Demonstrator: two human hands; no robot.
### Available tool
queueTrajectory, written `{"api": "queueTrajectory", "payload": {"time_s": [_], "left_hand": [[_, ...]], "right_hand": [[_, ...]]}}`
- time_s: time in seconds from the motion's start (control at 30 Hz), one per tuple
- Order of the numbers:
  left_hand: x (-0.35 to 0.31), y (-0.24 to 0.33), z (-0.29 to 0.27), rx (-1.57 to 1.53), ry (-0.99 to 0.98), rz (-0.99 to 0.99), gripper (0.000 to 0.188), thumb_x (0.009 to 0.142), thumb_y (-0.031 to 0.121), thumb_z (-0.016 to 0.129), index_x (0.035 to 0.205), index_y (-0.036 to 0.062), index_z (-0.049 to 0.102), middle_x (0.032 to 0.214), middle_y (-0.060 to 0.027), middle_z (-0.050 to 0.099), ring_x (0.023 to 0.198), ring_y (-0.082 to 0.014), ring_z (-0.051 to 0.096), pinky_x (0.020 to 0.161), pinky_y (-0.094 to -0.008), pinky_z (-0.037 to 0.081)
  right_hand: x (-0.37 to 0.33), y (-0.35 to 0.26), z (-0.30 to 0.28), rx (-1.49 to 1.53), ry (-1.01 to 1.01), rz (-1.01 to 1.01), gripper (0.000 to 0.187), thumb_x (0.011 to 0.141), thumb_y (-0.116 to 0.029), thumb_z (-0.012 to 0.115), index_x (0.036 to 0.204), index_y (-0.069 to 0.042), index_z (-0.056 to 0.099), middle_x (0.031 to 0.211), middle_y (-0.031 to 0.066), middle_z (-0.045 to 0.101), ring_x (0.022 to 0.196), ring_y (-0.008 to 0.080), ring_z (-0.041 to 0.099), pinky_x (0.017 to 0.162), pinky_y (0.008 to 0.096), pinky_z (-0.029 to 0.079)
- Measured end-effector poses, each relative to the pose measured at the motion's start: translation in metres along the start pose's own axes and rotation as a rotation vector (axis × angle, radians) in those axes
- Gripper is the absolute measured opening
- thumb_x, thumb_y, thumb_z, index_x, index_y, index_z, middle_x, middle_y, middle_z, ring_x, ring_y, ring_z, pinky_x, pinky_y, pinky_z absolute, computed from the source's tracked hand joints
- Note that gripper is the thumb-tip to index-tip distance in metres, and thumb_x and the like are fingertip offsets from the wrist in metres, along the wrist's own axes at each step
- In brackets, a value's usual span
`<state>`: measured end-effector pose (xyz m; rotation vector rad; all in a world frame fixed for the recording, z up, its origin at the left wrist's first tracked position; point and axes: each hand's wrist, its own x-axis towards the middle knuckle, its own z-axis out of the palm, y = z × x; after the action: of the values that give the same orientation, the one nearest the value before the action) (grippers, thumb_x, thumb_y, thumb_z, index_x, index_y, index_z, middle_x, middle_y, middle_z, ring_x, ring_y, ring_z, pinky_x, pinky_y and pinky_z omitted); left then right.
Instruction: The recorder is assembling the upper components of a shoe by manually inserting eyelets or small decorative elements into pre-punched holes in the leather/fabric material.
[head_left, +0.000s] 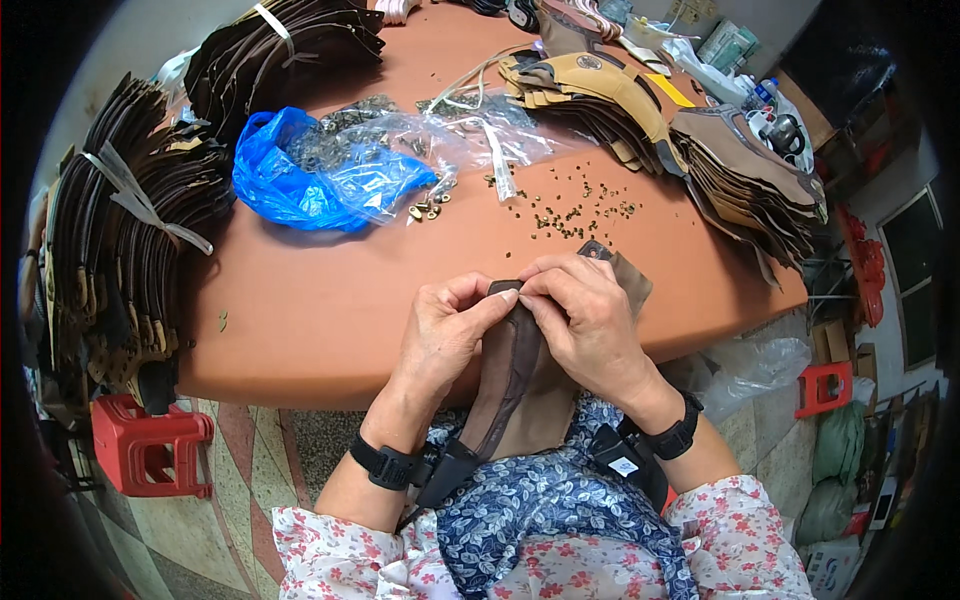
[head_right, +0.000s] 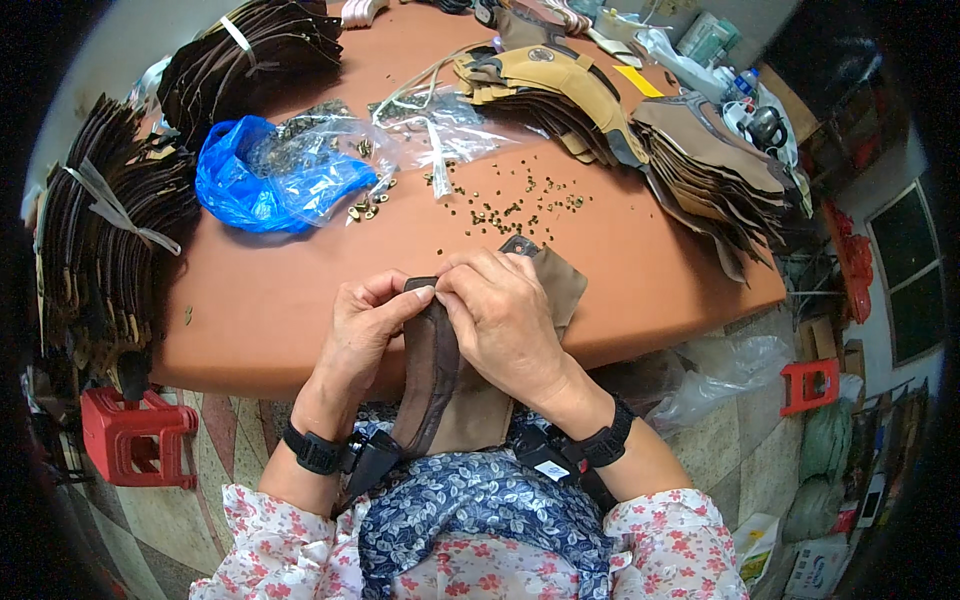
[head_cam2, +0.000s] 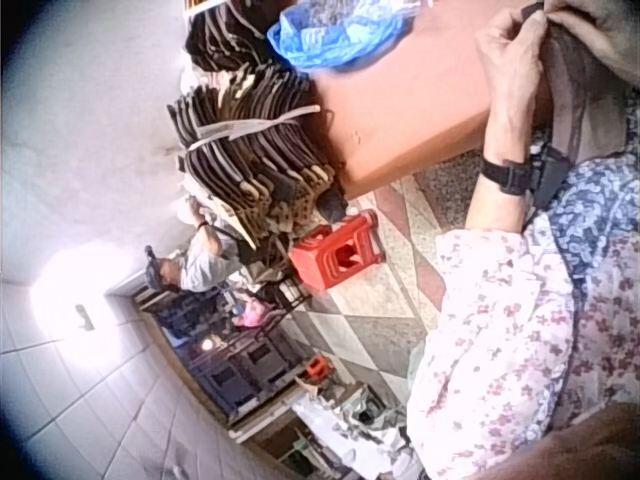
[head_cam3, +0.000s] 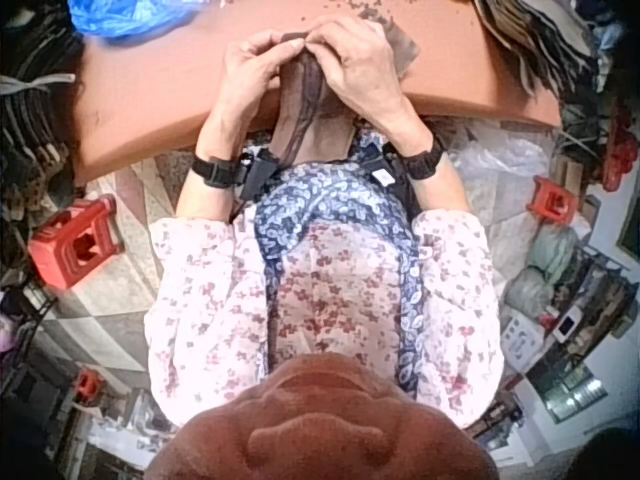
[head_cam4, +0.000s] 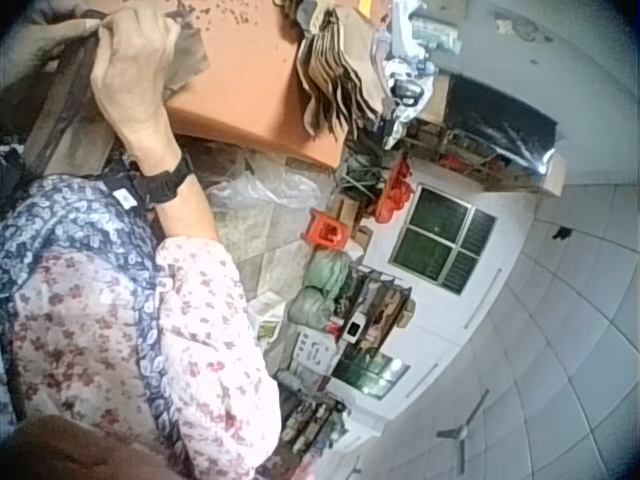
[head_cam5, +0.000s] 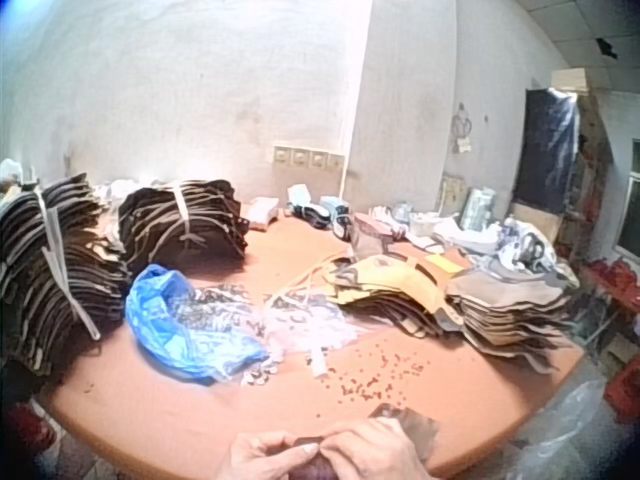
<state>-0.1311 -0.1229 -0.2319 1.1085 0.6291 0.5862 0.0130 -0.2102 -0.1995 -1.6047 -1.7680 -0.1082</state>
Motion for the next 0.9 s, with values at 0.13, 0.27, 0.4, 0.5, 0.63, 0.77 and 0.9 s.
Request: {"api": "queueTrajectory", "payload": {"time_s": [0.13,0.27,0.4,0.5,0.63,0.77,0.9], "left_hand": [[-0.001,0.000,-0.002,-0.023,-0.026,-0.020,0.011,0.091,0.013,0.064,0.087,0.0045,0.068,0.072,0.0061,0.060,0.059,0.0018,0.045,0.048,-0.0156,0.031],[-0.001,-0.003,-0.004,-0.075,-0.050,-0.037,0.010,0.092,0.011,0.061,0.093,0.0033,0.068,0.079,0.0043,0.063,0.065,0.0008,0.051,0.052,-0.0149,0.036],[0.000,-0.003,-0.006,-0.051,-0.091,0.008,0.012,0.092,0.011,0.061,0.097,0.0015,0.068,0.083,0.0035,0.064,0.070,0.0004,0.053,0.054,-0.0145,0.039],[0.000,-0.007,-0.007,-0.050,-0.089,0.032,0.014,0.092,0.011,0.061,0.098,0.0004,0.068,0.082,0.0038,0.064,0.068,0.0008,0.052,0.053,-0.0147,0.038],[-0.001,-0.007,-0.007,-0.018,-0.073,0.036,0.014,0.092,0.011,0.062,0.098,0.0003,0.069,0.079,0.0045,0.063,0.063,0.0013,0.048,0.051,-0.0152,0.035],[-0.002,-0.007,-0.006,-0.008,-0.070,0.054,0.015,0.092,0.011,0.062,0.098,0.0004,0.069,0.077,0.0049,0.062,0.060,0.0016,0.045,0.049,-0.0157,0.032],[-0.002,-0.008,-0.006,0.004,-0.057,0.060,0.015,0.092,0.012,0.062,0.099,0.0001,0.069,0.077,0.0049,0.062,0.059,0.0016,0.044,0.049,-0.0155,0.032]], "right_hand": [[0.000,0.001,-0.002,0.029,-0.008,0.016,0.005,0.080,-0.002,0.064,0.084,-0.003,0.060,0.092,0.0082,0.063,0.085,0.0270,0.060,0.079,0.0380,0.042],[0.000,0.004,-0.008,0.070,-0.059,0.058,0.004,0.081,-0.003,0.063,0.084,-0.003,0.060,0.094,0.0097,0.063,0.086,0.0283,0.060,0.079,0.0390,0.042],[0.000,0.007,-0.010,0.063,-0.098,0.054,0.005,0.082,-0.003,0.064,0.085,-0.003,0.060,0.094,0.0103,0.062,0.087,0.0286,0.059,0.079,0.0389,0.042],[0.001,0.007,-0.009,0.026,-0.102,0.015,0.006,0.082,-0.003,0.064,0.085,-0.003,0.059,0.092,0.0097,0.061,0.085,0.0282,0.058,0.077,0.0386,0.041],[0.005,0.005,-0.012,-0.018,-0.129,-0.019,0.007,0.081,-0.004,0.065,0.083,-0.004,0.058,0.088,0.0087,0.059,0.083,0.0278,0.057,0.074,0.0384,0.040],[0.008,0.006,-0.015,-0.036,-0.179,-0.039,0.007,0.081,-0.005,0.065,0.082,-0.004,0.058,0.084,0.0086,0.058,0.081,0.0275,0.057,0.074,0.0378,0.040],[0.008,0.008,-0.013,-0.023,-0.174,-0.044,0.008,0.080,-0.005,0.065,0.082,-0.005,0.058,0.082,0.0080,0.058,0.080,0.0272,0.058,0.074,0.0377,0.040]]}}
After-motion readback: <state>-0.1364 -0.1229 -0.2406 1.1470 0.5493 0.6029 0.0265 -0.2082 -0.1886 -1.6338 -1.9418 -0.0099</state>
